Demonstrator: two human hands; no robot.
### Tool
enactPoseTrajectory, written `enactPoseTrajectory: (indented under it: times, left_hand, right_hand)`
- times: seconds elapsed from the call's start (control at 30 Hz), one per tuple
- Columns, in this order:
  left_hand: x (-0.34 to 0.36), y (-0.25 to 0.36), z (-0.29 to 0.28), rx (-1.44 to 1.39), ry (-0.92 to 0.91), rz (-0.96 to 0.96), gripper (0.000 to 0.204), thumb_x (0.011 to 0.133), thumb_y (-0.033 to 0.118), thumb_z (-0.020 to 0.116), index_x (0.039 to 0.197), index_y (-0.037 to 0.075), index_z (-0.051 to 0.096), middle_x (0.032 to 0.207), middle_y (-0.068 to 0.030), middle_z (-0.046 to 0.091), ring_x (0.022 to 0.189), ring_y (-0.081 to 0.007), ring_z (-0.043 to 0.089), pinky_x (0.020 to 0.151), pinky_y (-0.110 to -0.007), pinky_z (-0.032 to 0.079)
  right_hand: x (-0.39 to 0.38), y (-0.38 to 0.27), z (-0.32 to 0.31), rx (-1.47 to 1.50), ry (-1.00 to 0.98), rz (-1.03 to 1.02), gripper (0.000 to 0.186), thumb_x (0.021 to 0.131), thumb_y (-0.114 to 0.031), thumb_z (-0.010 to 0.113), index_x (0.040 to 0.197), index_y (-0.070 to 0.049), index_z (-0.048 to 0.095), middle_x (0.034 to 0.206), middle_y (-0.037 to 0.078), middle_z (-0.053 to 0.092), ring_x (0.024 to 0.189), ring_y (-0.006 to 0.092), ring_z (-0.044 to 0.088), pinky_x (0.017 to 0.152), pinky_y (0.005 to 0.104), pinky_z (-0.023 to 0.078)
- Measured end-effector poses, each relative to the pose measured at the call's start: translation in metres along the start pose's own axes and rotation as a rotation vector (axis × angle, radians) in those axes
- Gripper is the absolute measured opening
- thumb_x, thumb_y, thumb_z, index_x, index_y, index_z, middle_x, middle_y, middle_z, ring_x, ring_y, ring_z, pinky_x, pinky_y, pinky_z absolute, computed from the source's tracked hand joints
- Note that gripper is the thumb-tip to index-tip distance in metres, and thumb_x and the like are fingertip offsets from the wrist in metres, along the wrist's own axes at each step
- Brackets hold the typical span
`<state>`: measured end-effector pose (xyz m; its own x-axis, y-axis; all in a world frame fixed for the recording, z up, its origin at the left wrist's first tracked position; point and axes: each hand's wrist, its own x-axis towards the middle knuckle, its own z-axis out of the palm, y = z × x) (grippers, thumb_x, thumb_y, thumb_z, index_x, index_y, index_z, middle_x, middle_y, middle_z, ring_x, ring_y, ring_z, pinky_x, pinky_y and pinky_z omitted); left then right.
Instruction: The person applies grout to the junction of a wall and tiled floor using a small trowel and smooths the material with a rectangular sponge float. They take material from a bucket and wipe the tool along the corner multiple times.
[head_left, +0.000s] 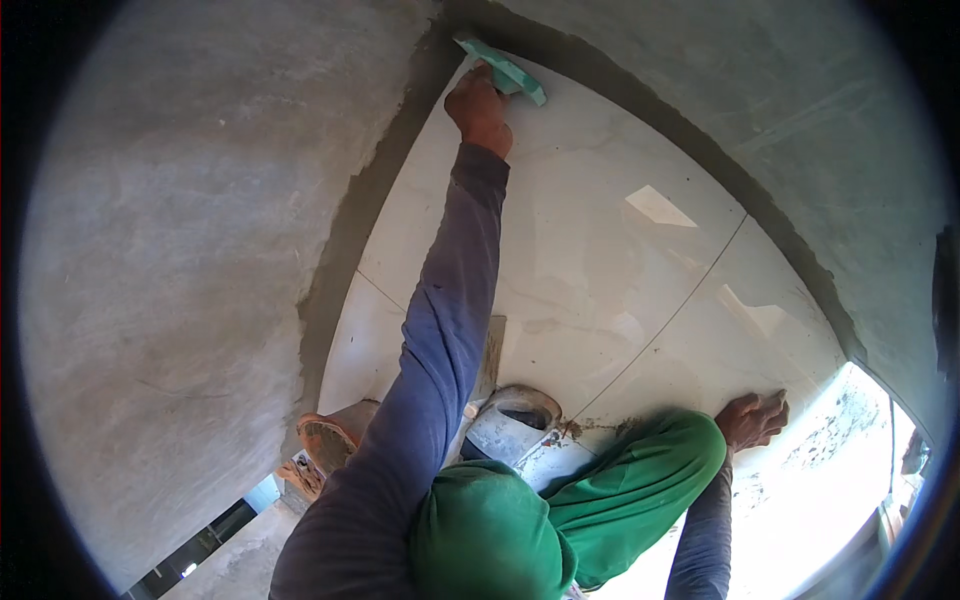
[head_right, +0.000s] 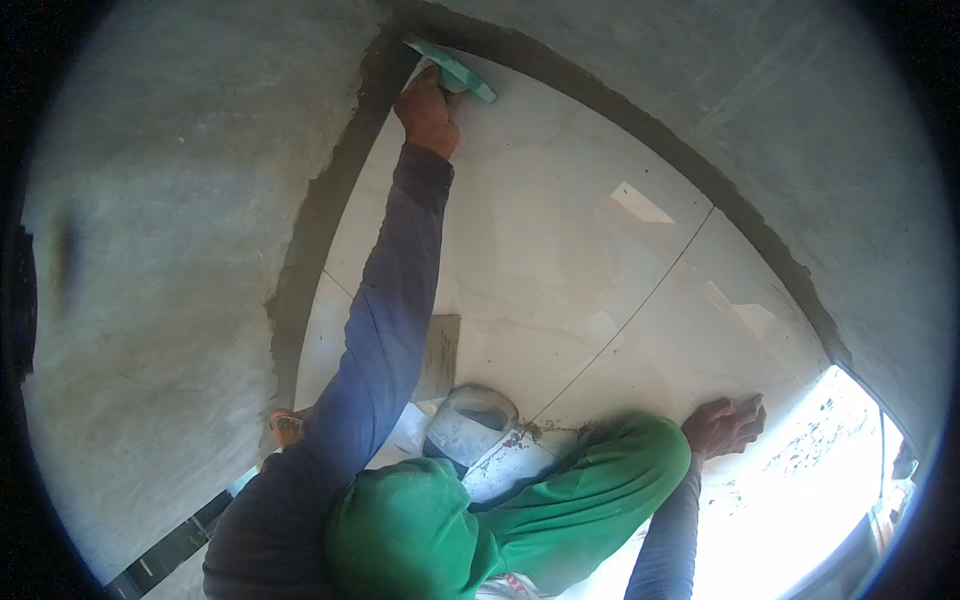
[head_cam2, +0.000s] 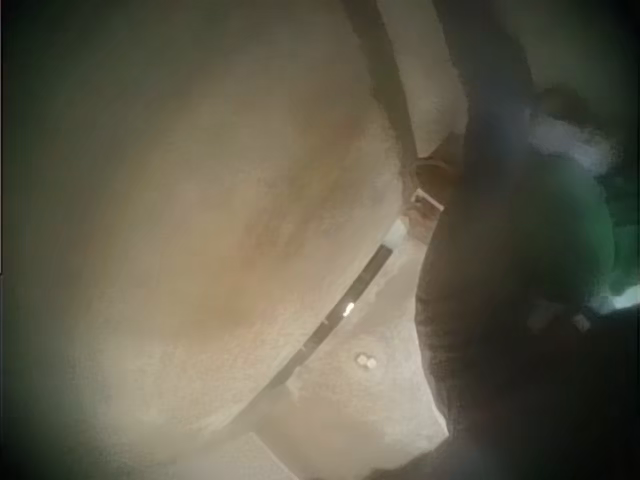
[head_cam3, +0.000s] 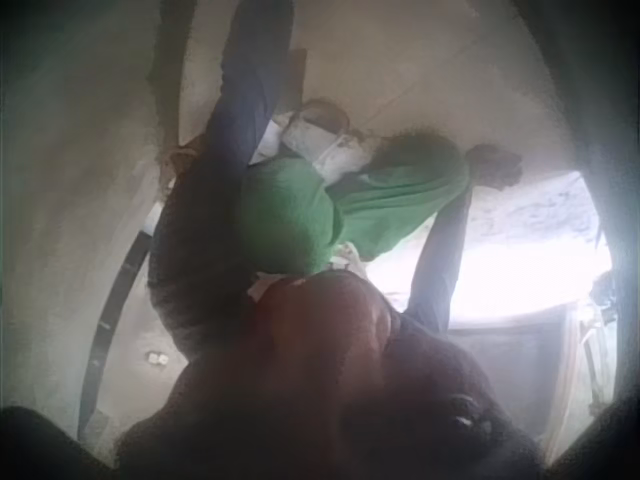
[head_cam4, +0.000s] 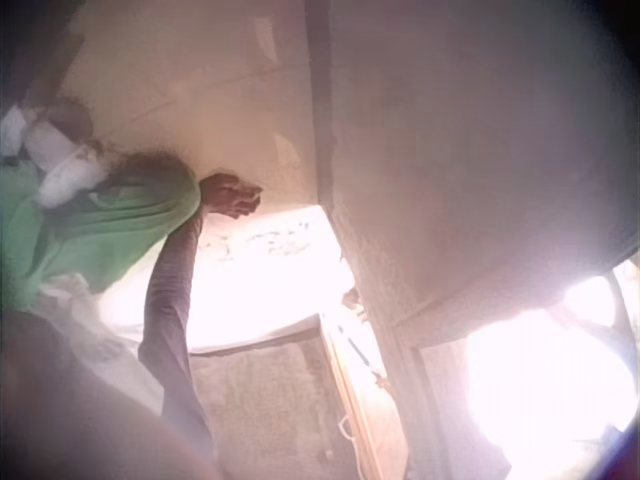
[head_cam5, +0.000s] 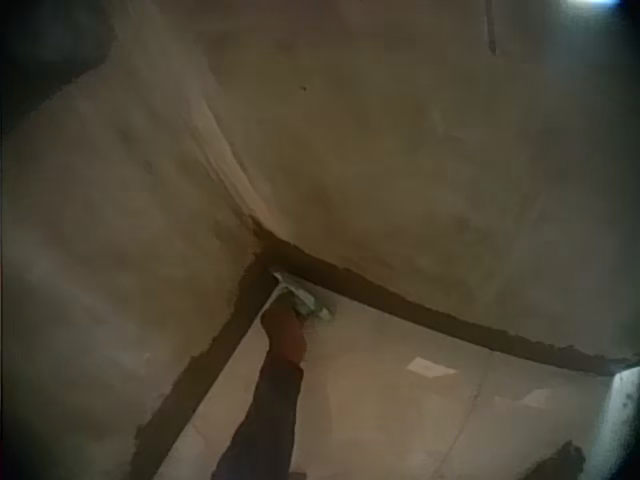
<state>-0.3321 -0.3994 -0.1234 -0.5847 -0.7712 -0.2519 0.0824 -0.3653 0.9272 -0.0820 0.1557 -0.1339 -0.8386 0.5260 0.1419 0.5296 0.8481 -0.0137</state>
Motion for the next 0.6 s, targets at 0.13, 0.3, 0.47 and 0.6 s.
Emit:
enactPoseTrajectory:
  times: [0.13, 0.3, 0.47, 0.6]
  left_hand:
    - [0.014, 0.001, 0.004, -0.006, 0.014, -0.024, 0.016, 0.102, 0.016, 0.063, 0.101, 0.001, 0.069, 0.092, -0.0022, 0.066, 0.077, -0.0139, 0.061, 0.06, -0.033, 0.048]
    - [0.028, -0.007, 0.018, 0.006, -0.078, -0.074, 0.023, 0.104, 0.018, 0.058, 0.12, 0.004, 0.065, 0.114, -0.0078, 0.065, 0.102, -0.0231, 0.063, 0.087, -0.039, 0.057]
    - [0.053, -0.013, -0.006, 0.132, -0.166, 0.056, 0.02, 0.101, 0.018, 0.062, 0.115, 0.004, 0.067, 0.108, -0.0084, 0.068, 0.095, -0.0211, 0.066, 0.08, -0.039, 0.056]
    - [-0.004, -0.041, 0.003, 0.063, -0.238, 0.115, 0.016, 0.096, 0.014, 0.067, 0.107, 0.003, 0.071, 0.096, -0.0052, 0.069, 0.081, -0.0166, 0.066, 0.065, -0.034, 0.054]
  right_hand:
    - [-0.001, -0.003, -0.003, -0.047, -0.021, 0.0, 0.063, 0.096, -0.036, 0.041, 0.153, -0.01, 0.046, 0.151, 0.014, 0.042, 0.137, 0.035, 0.043, 0.106, 0.0585, 0.037]
    - [0.003, -0.001, -0.007, -0.029, -0.02, 0.024, 0.063, 0.095, -0.035, 0.041, 0.152, -0.009, 0.046, 0.151, 0.014, 0.042, 0.139, 0.0346, 0.041, 0.107, 0.0593, 0.037]
    - [-0.003, -0.011, -0.006, -0.018, -0.055, -0.007, 0.063, 0.095, -0.035, 0.04, 0.152, -0.009, 0.045, 0.151, 0.015, 0.043, 0.139, 0.0351, 0.041, 0.107, 0.059, 0.037]
    - [-0.003, -0.013, -0.008, 0.018, -0.053, -0.026, 0.063, 0.095, -0.035, 0.04, 0.152, -0.008, 0.045, 0.15, 0.016, 0.045, 0.14, 0.0356, 0.041, 0.107, 0.0587, 0.037]
